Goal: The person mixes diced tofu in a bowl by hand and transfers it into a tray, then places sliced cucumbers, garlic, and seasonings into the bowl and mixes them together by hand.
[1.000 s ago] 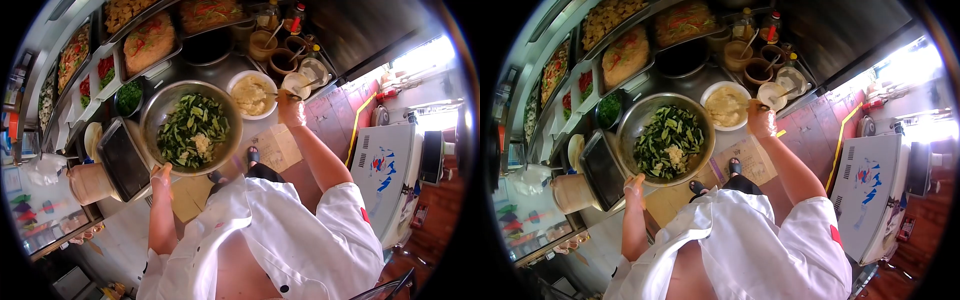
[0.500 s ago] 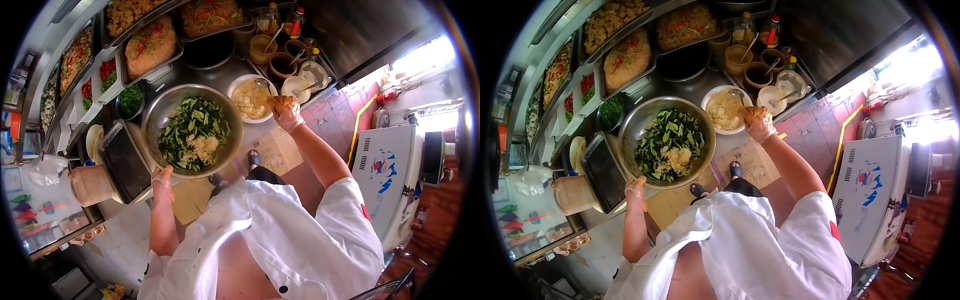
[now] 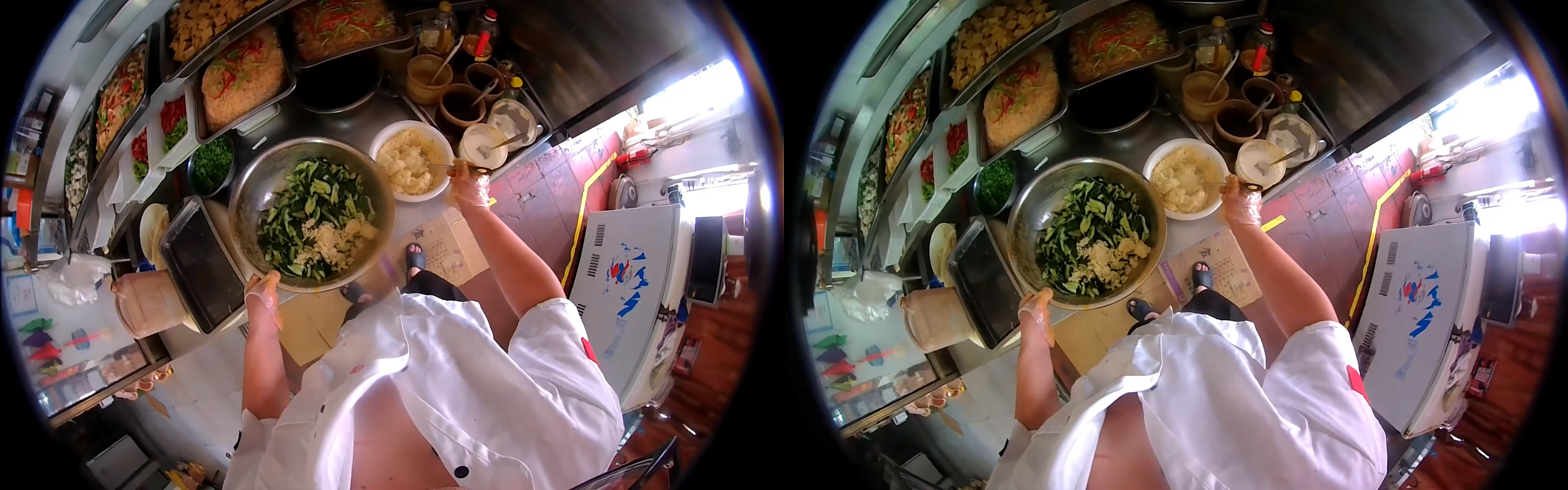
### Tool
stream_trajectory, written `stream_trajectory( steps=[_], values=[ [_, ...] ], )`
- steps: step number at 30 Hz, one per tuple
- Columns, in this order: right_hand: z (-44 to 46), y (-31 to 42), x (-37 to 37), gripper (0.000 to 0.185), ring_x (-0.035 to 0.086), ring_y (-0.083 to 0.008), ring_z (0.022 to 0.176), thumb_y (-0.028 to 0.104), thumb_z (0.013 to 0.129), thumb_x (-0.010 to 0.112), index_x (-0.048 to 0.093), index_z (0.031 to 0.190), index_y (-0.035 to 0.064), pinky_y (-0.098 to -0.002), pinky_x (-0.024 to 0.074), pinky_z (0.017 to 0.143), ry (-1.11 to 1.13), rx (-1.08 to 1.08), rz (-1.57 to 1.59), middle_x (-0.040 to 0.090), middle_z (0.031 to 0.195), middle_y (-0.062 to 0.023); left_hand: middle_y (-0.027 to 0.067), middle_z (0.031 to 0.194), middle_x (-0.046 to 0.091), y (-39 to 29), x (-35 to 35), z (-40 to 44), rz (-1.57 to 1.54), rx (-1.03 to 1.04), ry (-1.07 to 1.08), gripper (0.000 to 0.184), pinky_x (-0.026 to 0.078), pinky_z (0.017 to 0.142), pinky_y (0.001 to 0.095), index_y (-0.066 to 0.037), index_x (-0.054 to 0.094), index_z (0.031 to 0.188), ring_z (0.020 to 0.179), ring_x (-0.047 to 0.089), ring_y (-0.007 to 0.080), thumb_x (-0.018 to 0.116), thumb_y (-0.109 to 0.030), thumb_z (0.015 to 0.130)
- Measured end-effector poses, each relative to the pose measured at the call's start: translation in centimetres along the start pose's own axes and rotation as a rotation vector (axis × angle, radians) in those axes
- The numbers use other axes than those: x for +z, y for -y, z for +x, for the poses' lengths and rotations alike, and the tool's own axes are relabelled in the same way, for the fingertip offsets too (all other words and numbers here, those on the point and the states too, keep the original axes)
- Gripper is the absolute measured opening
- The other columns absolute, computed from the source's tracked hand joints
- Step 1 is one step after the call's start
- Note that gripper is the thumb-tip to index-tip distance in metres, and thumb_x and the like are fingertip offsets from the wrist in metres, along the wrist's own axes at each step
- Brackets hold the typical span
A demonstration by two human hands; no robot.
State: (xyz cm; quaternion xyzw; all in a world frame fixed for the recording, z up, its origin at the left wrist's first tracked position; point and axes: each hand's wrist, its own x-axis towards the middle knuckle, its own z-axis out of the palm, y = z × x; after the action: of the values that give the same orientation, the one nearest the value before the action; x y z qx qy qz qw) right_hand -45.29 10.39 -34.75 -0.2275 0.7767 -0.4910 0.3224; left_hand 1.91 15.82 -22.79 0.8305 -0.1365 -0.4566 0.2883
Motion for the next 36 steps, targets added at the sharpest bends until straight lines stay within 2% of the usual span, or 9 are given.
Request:
stream_trajectory(
  steps=[3, 8, 11, 13, 15, 18, 21, 29, 36],
  values=[
    [2.0, -1.2, -1.7, 0.036, 0.073, -0.0241, 0.073, 0.037, 0.102, 0.057, 0.074, 0.102, 0.0060, -0.0389, 0.0550, 0.068, -0.051, -0.100, -0.087, 0.077, 0.083, -0.0075, 0.0078, 0.136, 0.054, -0.8, -0.1, -1.0, -0.011, -0.049, -0.018, 0.033, 0.029, 0.104, 0.0624, -0.012, 0.058, 0.119, 0.125, 0.041, 0.0278, 0.070, -0.025, 0.091],
    [-2.5, 5.2, -2.4, 0.034, 0.073, -0.0289, 0.072, 0.036, 0.102, 0.056, 0.072, 0.102, 0.0063, -0.0418, 0.0561, 0.070, 0.020, -0.267, -0.198, 0.076, 0.081, -0.0099, 0.0039, 0.119, 0.061, 0.8, -1.4, 1.7, 0.015, 0.111, 0.217, 0.027, 0.038, 0.097, 0.0443, -0.013, 0.060, 0.117, 0.113, 0.048, 0.0207, 0.068, -0.023, 0.094],
    [-7.0, 3.9, -0.1, 0.016, 0.071, -0.0322, 0.073, 0.017, 0.095, 0.060, 0.069, 0.100, 0.0057, -0.0421, 0.0560, 0.067, 0.144, -1.173, -0.865, 0.072, 0.080, -0.0132, 0.0009, 0.106, 0.062, 2.0, -1.7, 4.6, -0.080, 0.035, 0.212, 0.018, 0.040, 0.088, 0.0359, -0.013, 0.062, 0.111, 0.101, 0.051, 0.0157, 0.067, -0.017, 0.094],
    [-8.8, 3.8, 1.1, 0.013, 0.070, -0.0335, 0.074, 0.006, 0.090, 0.062, 0.070, 0.100, 0.0041, -0.0402, 0.0566, 0.066, 0.099, -1.481, -1.161, 0.072, 0.083, -0.0164, -0.0007, 0.101, 0.061, -0.3, -0.8, 0.9, -0.065, 0.089, 0.197, 0.016, 0.040, 0.083, 0.0343, -0.014, 0.064, 0.109, 0.094, 0.050, 0.0135, 0.065, -0.013, 0.093],
    [-13.3, 14.4, 0.4, 0.014, 0.069, -0.0351, 0.071, 0.004, 0.089, 0.064, 0.070, 0.101, 0.0049, -0.0428, 0.0552, 0.062, 0.365, -1.292, -0.527, 0.071, 0.082, -0.0168, 0.0025, 0.093, 0.057, 0.9, -1.2, 2.1, -0.097, 0.251, 0.267, 0.024, 0.039, 0.076, 0.0340, -0.009, 0.062, 0.100, 0.086, 0.051, 0.0153, 0.077, -0.021, 0.085],
    [-7.4, 10.0, -0.2, 0.016, 0.066, -0.0358, 0.067, 0.002, 0.086, 0.066, 0.071, 0.101, 0.0058, -0.0456, 0.0531, 0.058, 0.223, -1.382, -0.714, 0.070, 0.080, -0.0164, 0.0064, 0.103, 0.060, 0.2, -1.5, 1.5, 0.015, 0.182, 0.278, 0.027, 0.040, 0.089, 0.0323, -0.008, 0.062, 0.107, 0.100, 0.053, 0.0180, 0.075, -0.020, 0.087],
    [-3.6, 7.9, -1.9, 0.025, 0.066, -0.0323, 0.071, 0.011, 0.085, 0.068, 0.068, 0.110, 0.0086, -0.0454, 0.0526, 0.064, 0.205, -1.395, -0.473, 0.070, 0.083, -0.0120, 0.0037, 0.102, 0.062, -0.9, -0.5, 0.3, -0.026, 0.113, 0.170, 0.029, 0.042, 0.088, 0.0314, -0.005, 0.061, 0.120, 0.096, 0.054, 0.0177, 0.064, -0.012, 0.091],
    [-1.5, 3.7, -1.6, 0.035, 0.067, -0.0286, 0.088, 0.017, 0.088, 0.063, 0.067, 0.123, 0.0133, -0.0445, 0.0515, 0.073, 0.333, -1.278, -1.151, 0.071, 0.100, -0.0094, 0.0129, 0.126, 0.064, -2.1, 0.0, 15.4, 0.187, 0.102, 0.309, 0.042, 0.042, 0.099, 0.0384, -0.004, 0.060, 0.130, 0.118, 0.056, 0.0231, 0.063, -0.025, 0.093],
    [-5.3, 2.8, -2.1, 0.052, 0.063, -0.0297, 0.108, 0.011, 0.094, 0.052, 0.052, 0.146, 0.0160, -0.0443, 0.0504, 0.087, 0.275, -1.029, -1.294, 0.063, 0.119, -0.0084, 0.0187, 0.131, 0.064, -5.7, 0.8, 15.4, 0.573, 0.155, 0.216, 0.052, 0.047, 0.096, 0.0430, -0.007, 0.061, 0.133, 0.125, 0.059, 0.0287, 0.065, -0.037, 0.090]
  ],
)
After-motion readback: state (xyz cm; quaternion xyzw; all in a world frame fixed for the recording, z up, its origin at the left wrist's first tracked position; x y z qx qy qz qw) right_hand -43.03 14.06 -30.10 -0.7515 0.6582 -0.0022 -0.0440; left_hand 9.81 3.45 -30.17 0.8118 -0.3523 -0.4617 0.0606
